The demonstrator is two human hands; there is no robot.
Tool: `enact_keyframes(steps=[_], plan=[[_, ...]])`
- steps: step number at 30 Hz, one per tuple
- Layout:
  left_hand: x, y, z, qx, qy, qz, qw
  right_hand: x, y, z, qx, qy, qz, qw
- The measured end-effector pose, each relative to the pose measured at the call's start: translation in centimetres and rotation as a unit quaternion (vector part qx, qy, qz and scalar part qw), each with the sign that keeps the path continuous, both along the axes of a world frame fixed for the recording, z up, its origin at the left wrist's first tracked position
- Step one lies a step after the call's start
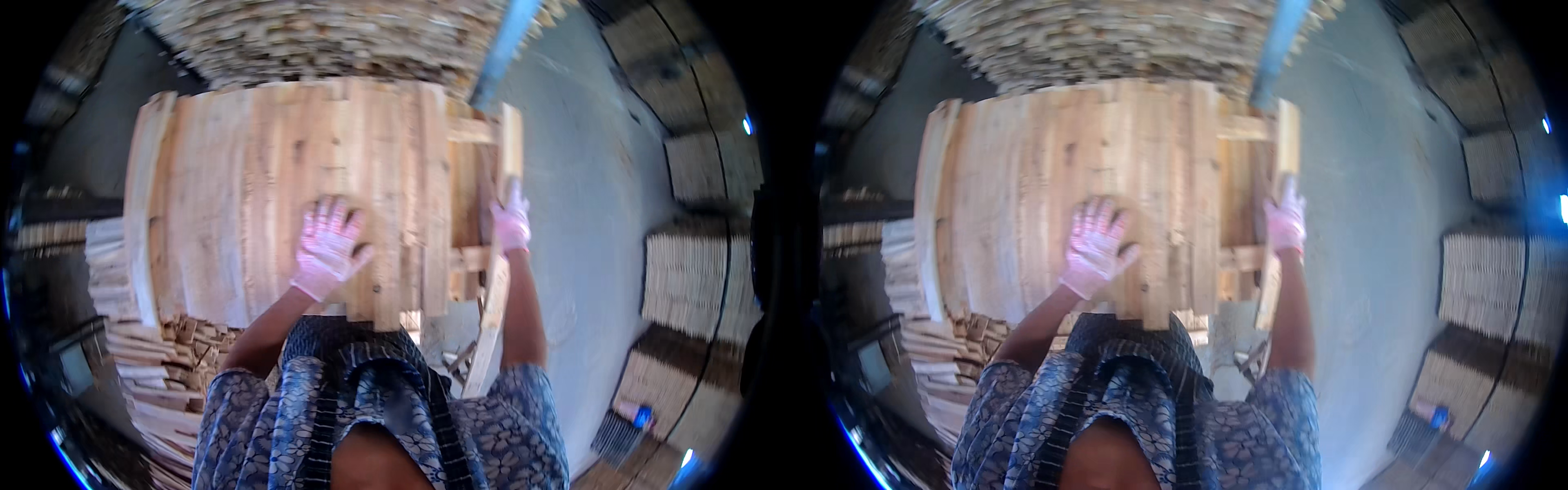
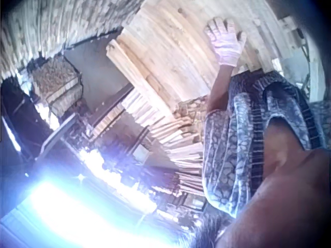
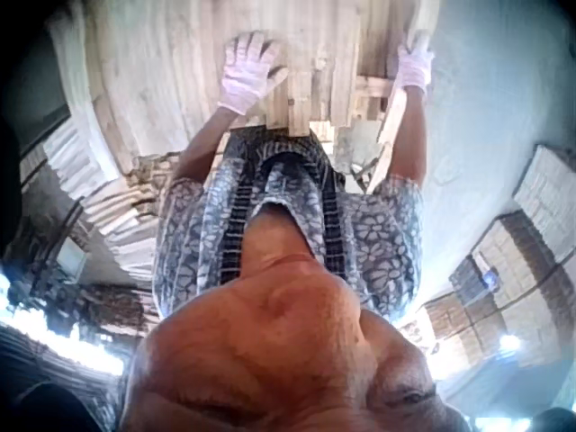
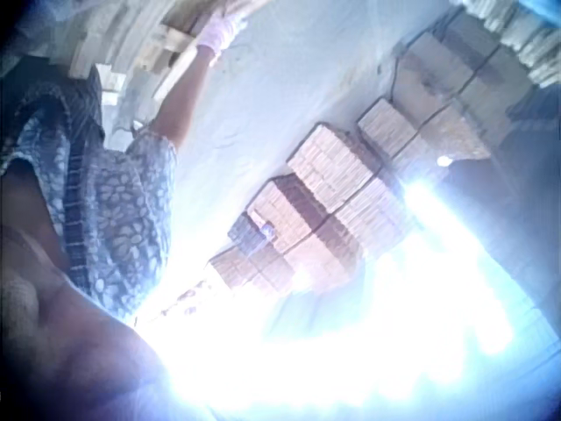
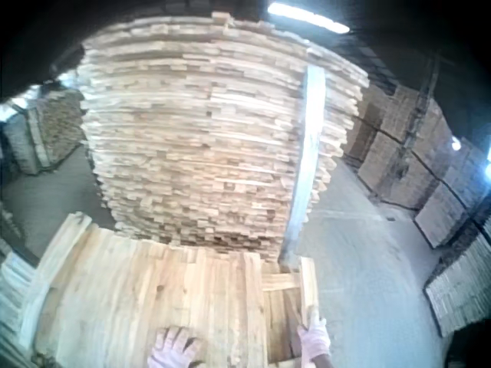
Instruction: The person lifts stacks of wooden planks from a pile and carries them to a metal rack, placing them on top of existing stacks. The person repeats this process, moving wood from the floor to the rack and occasionally adjusting the planks to align them.
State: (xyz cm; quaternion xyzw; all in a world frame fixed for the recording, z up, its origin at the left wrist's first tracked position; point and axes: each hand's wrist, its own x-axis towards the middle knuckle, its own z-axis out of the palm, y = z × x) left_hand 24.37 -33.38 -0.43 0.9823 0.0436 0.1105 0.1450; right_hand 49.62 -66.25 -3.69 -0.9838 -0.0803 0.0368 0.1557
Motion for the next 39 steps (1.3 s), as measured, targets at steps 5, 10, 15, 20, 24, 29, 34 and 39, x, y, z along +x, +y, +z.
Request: enact_keyframes(steps=[5, 10, 15, 20, 24, 29, 34, 39], plan=[[-1.2, 1.4, 0.6, -0.097, -0.032, 0.002, 0.995, 1.2, -1.0, -0.5, 0.134, 0.085, 0.06, 0.985], [-4.5, 13.2, 0.8, -0.101, -0.115, 0.144, 0.978, -0.4, 4.9, 4.5, 0.188, 0.104, 0.147, 0.965], [-11.9, 31.1, 6.0, 0.11, 0.073, 0.465, 0.876, -8.3, 16.1, 10.1, 0.042, 0.143, 0.256, 0.955], [-12.9, 36.7, 5.1, -0.019, 0.171, 0.477, 0.862, -13.2, 24.1, 6.4, -0.155, -0.066, 0.388, 0.906], [-11.8, 39.6, 3.8, -0.069, 0.189, 0.456, 0.867, -12.3, 23.9, 3.5, -0.203, -0.082, 0.365, 0.905], [-16.1, 39.2, 7.6, -0.311, 0.057, 0.395, 0.863, -10.6, 23.1, 3.0, -0.159, -0.035, 0.375, 0.913], [-25.8, 32.4, 11.2, -0.664, -0.155, 0.321, 0.657, -10.4, 23.9, 3.6, -0.132, -0.017, 0.367, 0.921], [-33.0, 23.0, 9.0, -0.7, -0.244, 0.319, 0.591, -8.3, 24.8, 4.8, -0.123, -0.08, 0.419, 0.896]])
